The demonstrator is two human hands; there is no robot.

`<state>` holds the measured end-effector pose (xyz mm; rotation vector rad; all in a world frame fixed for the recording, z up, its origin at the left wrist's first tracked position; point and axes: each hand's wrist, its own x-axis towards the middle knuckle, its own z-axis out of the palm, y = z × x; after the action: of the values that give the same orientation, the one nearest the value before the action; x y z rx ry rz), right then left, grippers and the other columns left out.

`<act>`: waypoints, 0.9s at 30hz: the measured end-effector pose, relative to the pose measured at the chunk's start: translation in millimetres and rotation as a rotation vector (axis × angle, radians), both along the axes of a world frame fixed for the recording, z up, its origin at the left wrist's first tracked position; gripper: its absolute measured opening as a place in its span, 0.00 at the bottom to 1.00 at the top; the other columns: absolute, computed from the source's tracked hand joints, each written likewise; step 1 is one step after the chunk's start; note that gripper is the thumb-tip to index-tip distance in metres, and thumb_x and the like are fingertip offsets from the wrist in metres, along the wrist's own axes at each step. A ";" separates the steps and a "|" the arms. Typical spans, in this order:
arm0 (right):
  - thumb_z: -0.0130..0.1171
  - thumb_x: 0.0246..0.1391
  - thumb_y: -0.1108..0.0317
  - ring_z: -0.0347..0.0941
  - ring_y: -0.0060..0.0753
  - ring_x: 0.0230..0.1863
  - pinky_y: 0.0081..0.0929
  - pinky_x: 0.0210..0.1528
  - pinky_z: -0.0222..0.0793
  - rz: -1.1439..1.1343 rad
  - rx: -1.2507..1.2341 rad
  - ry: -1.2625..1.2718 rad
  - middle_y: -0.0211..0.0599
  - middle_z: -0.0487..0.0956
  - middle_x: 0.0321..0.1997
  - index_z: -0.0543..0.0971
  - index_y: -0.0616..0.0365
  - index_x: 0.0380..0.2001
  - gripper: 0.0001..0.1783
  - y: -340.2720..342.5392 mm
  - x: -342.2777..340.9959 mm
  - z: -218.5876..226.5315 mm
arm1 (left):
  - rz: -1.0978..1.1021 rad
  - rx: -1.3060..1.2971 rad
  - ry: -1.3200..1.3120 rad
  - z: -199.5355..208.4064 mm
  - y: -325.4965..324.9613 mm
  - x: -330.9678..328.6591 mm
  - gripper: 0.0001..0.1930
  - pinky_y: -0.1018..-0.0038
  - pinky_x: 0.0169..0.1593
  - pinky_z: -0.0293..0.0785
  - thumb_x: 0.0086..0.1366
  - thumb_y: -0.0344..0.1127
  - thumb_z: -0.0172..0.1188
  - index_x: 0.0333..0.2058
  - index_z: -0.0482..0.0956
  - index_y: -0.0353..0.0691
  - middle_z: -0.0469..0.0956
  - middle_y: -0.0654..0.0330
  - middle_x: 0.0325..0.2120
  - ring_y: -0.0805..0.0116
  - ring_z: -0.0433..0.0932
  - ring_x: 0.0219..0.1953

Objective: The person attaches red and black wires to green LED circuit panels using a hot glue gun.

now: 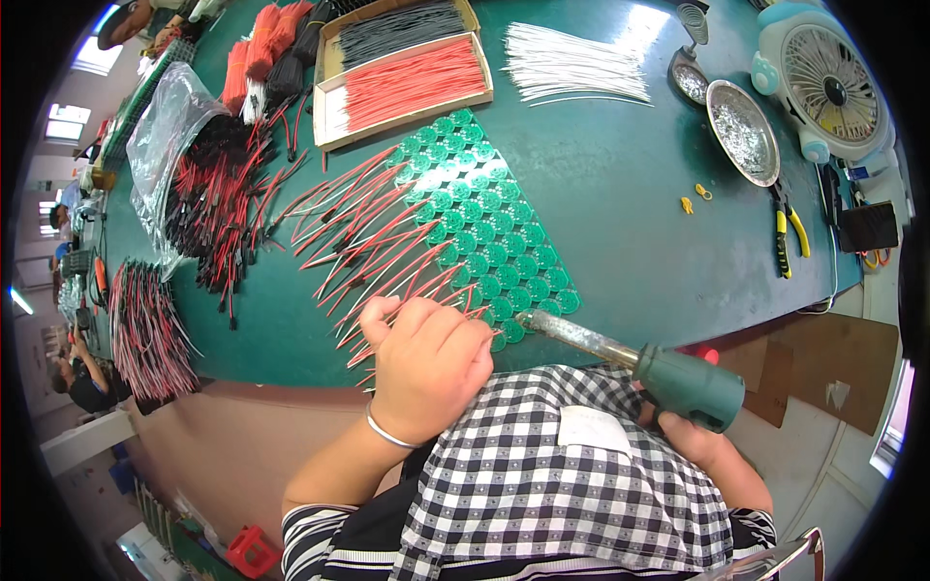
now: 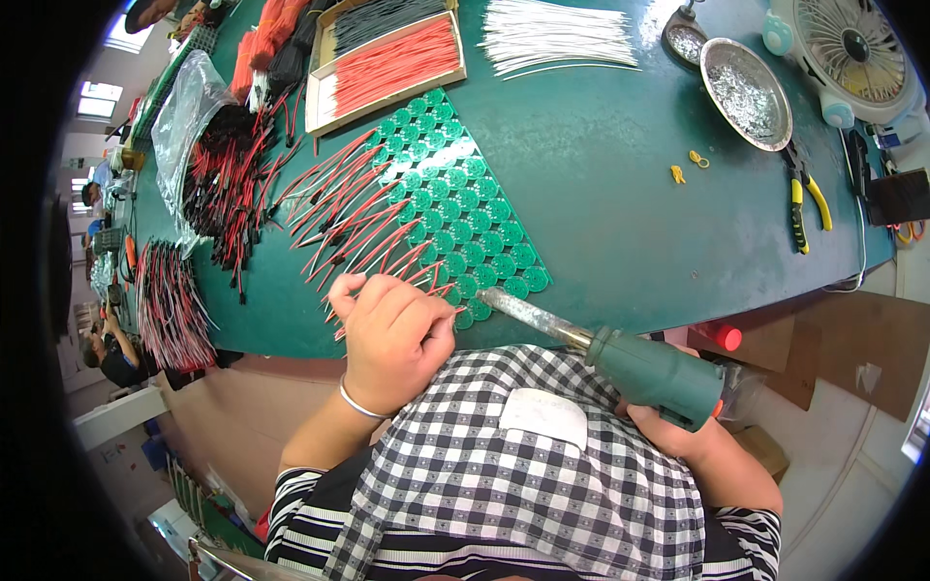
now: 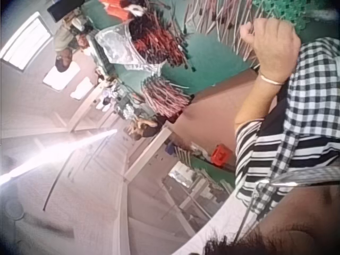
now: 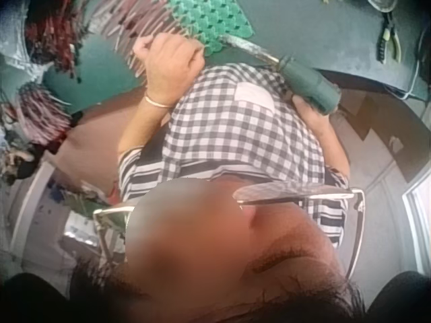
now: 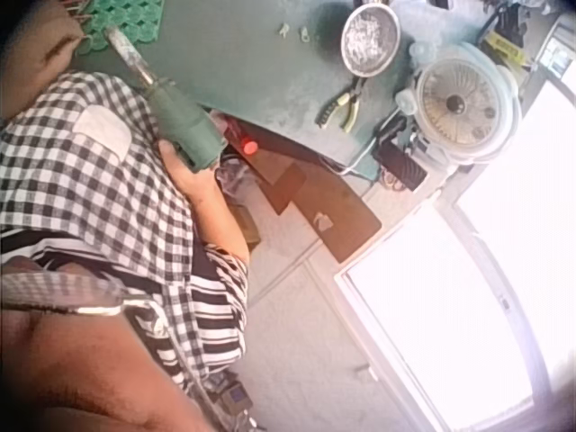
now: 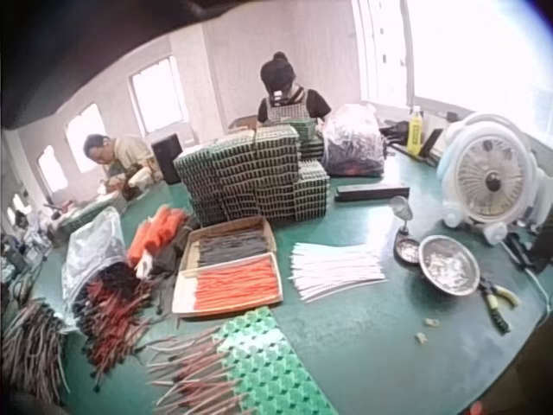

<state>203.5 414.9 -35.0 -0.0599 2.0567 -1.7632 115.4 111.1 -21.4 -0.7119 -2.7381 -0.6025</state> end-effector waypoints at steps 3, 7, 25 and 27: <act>0.57 0.50 0.60 0.73 0.28 0.28 0.26 0.33 0.70 -0.025 -0.005 0.002 0.40 0.75 0.42 0.70 0.64 0.51 0.27 0.3 3.1 -3.8 | 0.032 0.007 -0.003 -5.6 4.0 3.0 0.08 0.63 0.45 0.55 0.42 0.28 0.64 0.22 0.75 0.48 0.72 0.70 0.21 0.69 0.70 0.29; 0.60 0.49 0.61 0.73 0.29 0.30 0.27 0.34 0.70 0.035 0.093 0.026 0.40 0.75 0.43 0.70 0.63 0.51 0.27 2.9 3.4 -6.0 | 0.032 0.009 0.007 -8.8 4.0 3.6 0.08 0.63 0.45 0.55 0.41 0.27 0.63 0.22 0.74 0.47 0.72 0.70 0.21 0.69 0.70 0.29; 0.55 0.45 0.68 0.73 0.30 0.30 0.28 0.36 0.70 0.202 0.297 0.411 0.37 0.77 0.33 0.70 0.64 0.48 0.24 -6.5 -13.9 2.6 | 0.028 -0.001 0.011 -8.9 2.9 2.4 0.09 0.63 0.44 0.55 0.41 0.26 0.63 0.21 0.73 0.48 0.71 0.70 0.21 0.69 0.69 0.28; 0.54 0.45 0.68 0.73 0.30 0.29 0.28 0.35 0.70 0.164 0.204 0.283 0.37 0.77 0.33 0.70 0.65 0.48 0.24 -3.5 -10.6 -5.0 | 0.028 0.000 0.011 -8.5 2.7 1.5 0.09 0.63 0.44 0.55 0.41 0.26 0.63 0.21 0.73 0.48 0.71 0.70 0.20 0.69 0.69 0.28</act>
<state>192.9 411.4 -39.9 -0.4262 2.3443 -1.5095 116.9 113.9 -29.9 -0.6741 -2.7332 -0.5907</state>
